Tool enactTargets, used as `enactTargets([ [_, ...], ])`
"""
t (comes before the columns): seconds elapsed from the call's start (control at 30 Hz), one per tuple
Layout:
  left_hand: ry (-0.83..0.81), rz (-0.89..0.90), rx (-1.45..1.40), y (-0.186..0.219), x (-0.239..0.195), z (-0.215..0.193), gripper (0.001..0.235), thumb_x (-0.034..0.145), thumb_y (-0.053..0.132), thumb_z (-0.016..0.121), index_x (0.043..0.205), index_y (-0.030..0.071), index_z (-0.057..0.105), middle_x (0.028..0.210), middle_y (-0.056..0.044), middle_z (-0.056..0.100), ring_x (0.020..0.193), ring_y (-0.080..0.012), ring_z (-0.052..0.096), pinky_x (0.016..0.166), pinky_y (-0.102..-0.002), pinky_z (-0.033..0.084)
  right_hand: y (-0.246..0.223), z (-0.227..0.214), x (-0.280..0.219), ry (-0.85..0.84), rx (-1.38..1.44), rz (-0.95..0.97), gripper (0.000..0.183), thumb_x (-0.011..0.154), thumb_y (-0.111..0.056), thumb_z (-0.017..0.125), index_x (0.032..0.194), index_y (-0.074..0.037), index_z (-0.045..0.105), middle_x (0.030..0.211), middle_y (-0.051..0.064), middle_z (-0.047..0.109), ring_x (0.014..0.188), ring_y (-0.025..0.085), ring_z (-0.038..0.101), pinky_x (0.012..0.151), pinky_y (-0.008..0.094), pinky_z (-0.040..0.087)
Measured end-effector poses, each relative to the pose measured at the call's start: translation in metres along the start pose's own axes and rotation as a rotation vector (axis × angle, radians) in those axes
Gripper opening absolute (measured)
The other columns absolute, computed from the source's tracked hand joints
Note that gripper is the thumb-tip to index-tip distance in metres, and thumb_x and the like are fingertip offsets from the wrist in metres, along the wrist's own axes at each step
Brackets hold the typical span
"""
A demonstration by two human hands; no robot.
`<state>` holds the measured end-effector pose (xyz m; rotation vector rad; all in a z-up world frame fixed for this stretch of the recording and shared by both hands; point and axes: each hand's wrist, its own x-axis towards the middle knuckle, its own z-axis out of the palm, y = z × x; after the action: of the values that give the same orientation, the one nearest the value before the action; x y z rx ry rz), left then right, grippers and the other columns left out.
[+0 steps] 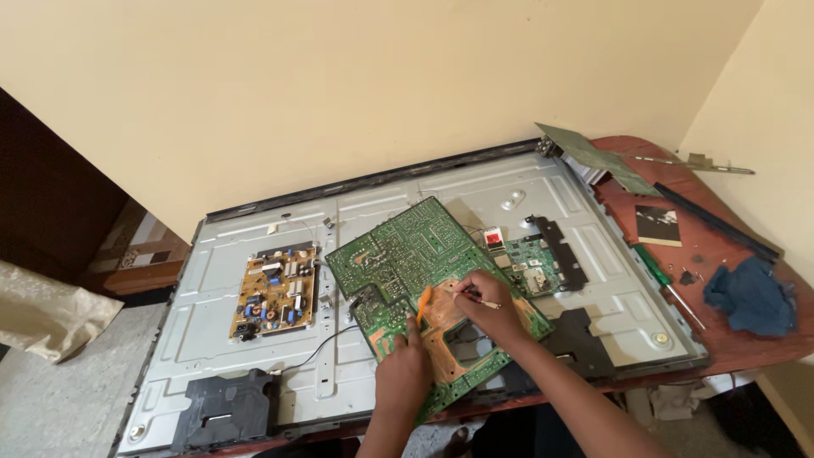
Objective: The person uses a small screwdriver and a plastic pry tool to scrape and clean a copper-colored area on a green circuit board. The board is held over a disassembled appliance chassis while the person works on the surface.
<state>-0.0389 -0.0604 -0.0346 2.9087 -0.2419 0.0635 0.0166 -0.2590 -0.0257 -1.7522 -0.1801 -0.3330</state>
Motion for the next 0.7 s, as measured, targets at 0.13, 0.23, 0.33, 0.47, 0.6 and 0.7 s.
enactTargets([
  [0.13, -0.007, 0.003, 0.006, 0.002, 0.000, -0.001, 0.072, 0.087, 0.010, 0.059, 0.153, -0.002, 0.033, 0.102, -0.021, 0.065, 0.067, -0.0362, 0.073, 0.053, -0.044, 0.059, -0.004, -0.002, -0.001, -0.006, -0.043, -0.046, 0.009, 0.082, -0.008, 0.071, 0.087, -0.001, 0.068, 0.082, 0.003, 0.065, 0.071, 0.009, 0.063, 0.064, 0.026, 0.051],
  [0.23, 0.012, 0.017, 0.042, 0.006, -0.004, -0.004, 0.073, 0.086, 0.006, 0.058, 0.154, -0.003, 0.032, 0.102, -0.020, 0.063, 0.066, -0.0349, 0.072, 0.053, -0.043, 0.059, -0.003, -0.002, -0.002, -0.017, -0.034, -0.031, 0.009, 0.083, -0.009, 0.070, 0.087, -0.001, 0.069, 0.080, 0.004, 0.064, 0.068, 0.010, 0.061, 0.062, 0.027, 0.050],
  [0.33, 0.024, 0.011, 0.063, 0.009, -0.007, -0.004, 0.072, 0.086, 0.003, 0.057, 0.153, -0.004, 0.030, 0.105, -0.021, 0.062, 0.066, -0.0343, 0.072, 0.052, -0.042, 0.059, 0.001, -0.001, -0.001, -0.011, -0.004, -0.050, 0.011, 0.081, -0.011, 0.071, 0.087, -0.002, 0.067, 0.080, 0.004, 0.066, 0.069, 0.009, 0.063, 0.063, 0.026, 0.051],
  [0.47, 0.049, 0.012, 0.065, 0.005, -0.009, 0.006, 0.072, 0.088, 0.005, 0.056, 0.154, -0.004, 0.029, 0.106, -0.020, 0.062, 0.067, -0.0345, 0.072, 0.053, -0.042, 0.059, 0.006, -0.001, -0.002, -0.028, 0.016, -0.062, 0.011, 0.083, -0.012, 0.070, 0.088, -0.002, 0.069, 0.080, 0.005, 0.064, 0.070, 0.011, 0.061, 0.062, 0.028, 0.049],
  [0.6, 0.197, 0.076, 0.029, -0.008, -0.006, 0.033, 0.076, 0.082, 0.009, 0.059, 0.152, -0.001, 0.030, 0.113, -0.024, 0.062, 0.066, -0.0370, 0.072, 0.051, -0.044, 0.059, 0.007, -0.007, -0.005, -0.079, 0.029, -0.110, 0.013, 0.082, -0.013, 0.072, 0.089, -0.003, 0.067, 0.083, 0.003, 0.064, 0.073, 0.010, 0.065, 0.065, 0.028, 0.052],
  [0.7, 0.129, -0.013, 0.035, -0.022, 0.006, 0.060, 0.081, 0.085, 0.016, 0.060, 0.156, 0.003, 0.024, 0.107, -0.019, 0.063, 0.072, -0.0366, 0.073, 0.055, -0.047, 0.060, 0.011, -0.006, -0.004, -0.132, 0.061, -0.118, 0.013, 0.083, -0.013, 0.073, 0.090, -0.004, 0.067, 0.083, 0.004, 0.063, 0.075, 0.010, 0.064, 0.067, 0.028, 0.052],
])
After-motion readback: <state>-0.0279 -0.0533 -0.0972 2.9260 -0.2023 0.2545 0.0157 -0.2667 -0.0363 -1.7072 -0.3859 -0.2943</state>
